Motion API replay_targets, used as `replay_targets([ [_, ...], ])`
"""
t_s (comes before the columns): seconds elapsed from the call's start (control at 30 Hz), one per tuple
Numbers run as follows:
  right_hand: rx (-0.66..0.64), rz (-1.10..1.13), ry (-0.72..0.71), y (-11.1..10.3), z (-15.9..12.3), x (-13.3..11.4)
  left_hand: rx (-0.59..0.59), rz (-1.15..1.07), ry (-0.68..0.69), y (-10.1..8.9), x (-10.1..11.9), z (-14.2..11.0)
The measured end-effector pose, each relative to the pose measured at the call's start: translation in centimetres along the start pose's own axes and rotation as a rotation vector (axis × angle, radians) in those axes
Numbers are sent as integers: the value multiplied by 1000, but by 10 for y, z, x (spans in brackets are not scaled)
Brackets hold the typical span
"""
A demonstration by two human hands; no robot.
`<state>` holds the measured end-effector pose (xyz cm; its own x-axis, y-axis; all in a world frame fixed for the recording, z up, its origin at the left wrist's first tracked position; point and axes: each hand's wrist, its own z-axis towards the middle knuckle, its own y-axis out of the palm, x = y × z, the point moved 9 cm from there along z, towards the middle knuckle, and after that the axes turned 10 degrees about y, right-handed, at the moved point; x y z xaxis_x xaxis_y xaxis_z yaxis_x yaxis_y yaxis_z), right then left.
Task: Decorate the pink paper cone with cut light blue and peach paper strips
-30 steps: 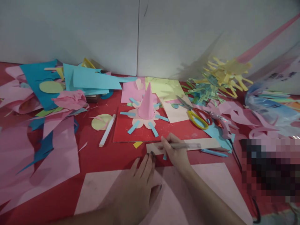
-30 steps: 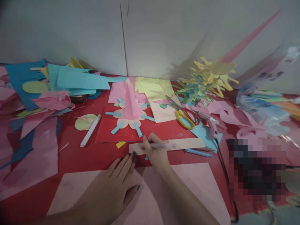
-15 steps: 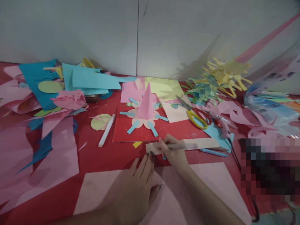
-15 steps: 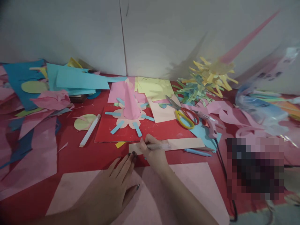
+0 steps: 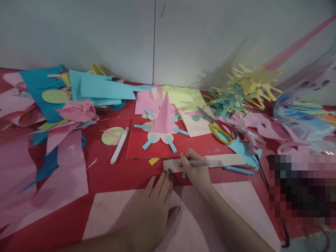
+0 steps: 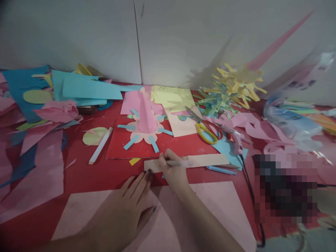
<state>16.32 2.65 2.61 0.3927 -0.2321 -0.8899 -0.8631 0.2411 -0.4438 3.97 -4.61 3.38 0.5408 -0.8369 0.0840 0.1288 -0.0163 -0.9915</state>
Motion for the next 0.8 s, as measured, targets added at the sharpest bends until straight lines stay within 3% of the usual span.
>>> replay_targets([
  [0.8,17,5,35,-3,1,-1,24,21,13,-7,-1,2],
])
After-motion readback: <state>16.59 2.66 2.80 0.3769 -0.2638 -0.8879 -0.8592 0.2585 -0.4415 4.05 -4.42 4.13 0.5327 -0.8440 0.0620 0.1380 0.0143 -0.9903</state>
